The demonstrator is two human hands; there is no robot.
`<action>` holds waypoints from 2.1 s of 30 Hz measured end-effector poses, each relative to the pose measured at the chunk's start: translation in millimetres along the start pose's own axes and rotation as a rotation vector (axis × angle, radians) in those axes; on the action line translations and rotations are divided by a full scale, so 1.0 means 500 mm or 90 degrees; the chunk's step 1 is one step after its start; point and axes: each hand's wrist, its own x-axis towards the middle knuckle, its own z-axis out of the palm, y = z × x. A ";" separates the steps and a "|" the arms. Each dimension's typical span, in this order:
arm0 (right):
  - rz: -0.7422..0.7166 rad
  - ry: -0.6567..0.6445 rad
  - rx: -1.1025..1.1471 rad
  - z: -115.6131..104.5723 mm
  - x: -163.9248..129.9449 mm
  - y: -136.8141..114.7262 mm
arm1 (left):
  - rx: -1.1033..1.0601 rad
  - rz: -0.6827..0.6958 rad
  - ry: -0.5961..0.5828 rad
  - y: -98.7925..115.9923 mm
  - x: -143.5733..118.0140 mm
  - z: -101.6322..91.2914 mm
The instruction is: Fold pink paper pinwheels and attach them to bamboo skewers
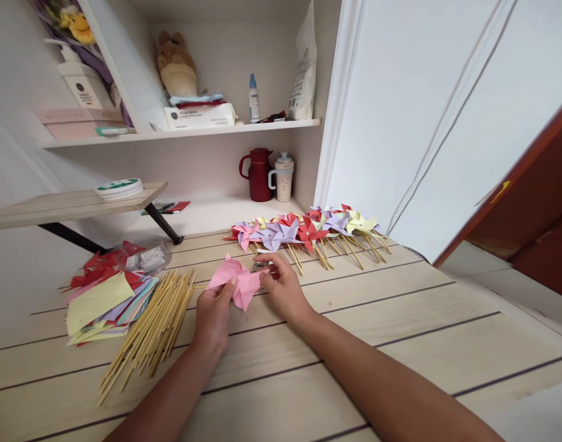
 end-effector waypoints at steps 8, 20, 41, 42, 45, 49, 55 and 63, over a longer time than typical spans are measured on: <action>-0.120 -0.044 -0.124 0.008 -0.008 -0.011 | -0.051 -0.010 0.027 -0.003 0.003 -0.004; -0.086 -0.068 -0.096 0.016 -0.014 -0.001 | -0.139 -0.040 0.044 0.002 0.018 -0.017; 0.054 -0.093 0.109 0.032 -0.020 -0.004 | -0.002 0.009 -0.031 -0.008 0.002 -0.011; 0.047 -0.102 0.109 0.033 -0.021 -0.006 | -0.007 0.007 -0.039 -0.007 0.001 -0.011; 0.031 -0.127 0.079 0.034 -0.024 -0.009 | -0.016 0.009 -0.036 -0.004 -0.001 -0.010; 0.008 -0.112 0.008 0.029 -0.024 -0.006 | -0.011 0.016 -0.006 -0.005 0.000 -0.010; 0.032 -0.063 0.012 0.030 -0.020 0.001 | 0.007 0.020 0.008 -0.008 0.000 -0.009; 0.106 -0.042 0.057 0.030 -0.016 0.005 | 0.006 0.017 -0.004 -0.010 -0.001 -0.008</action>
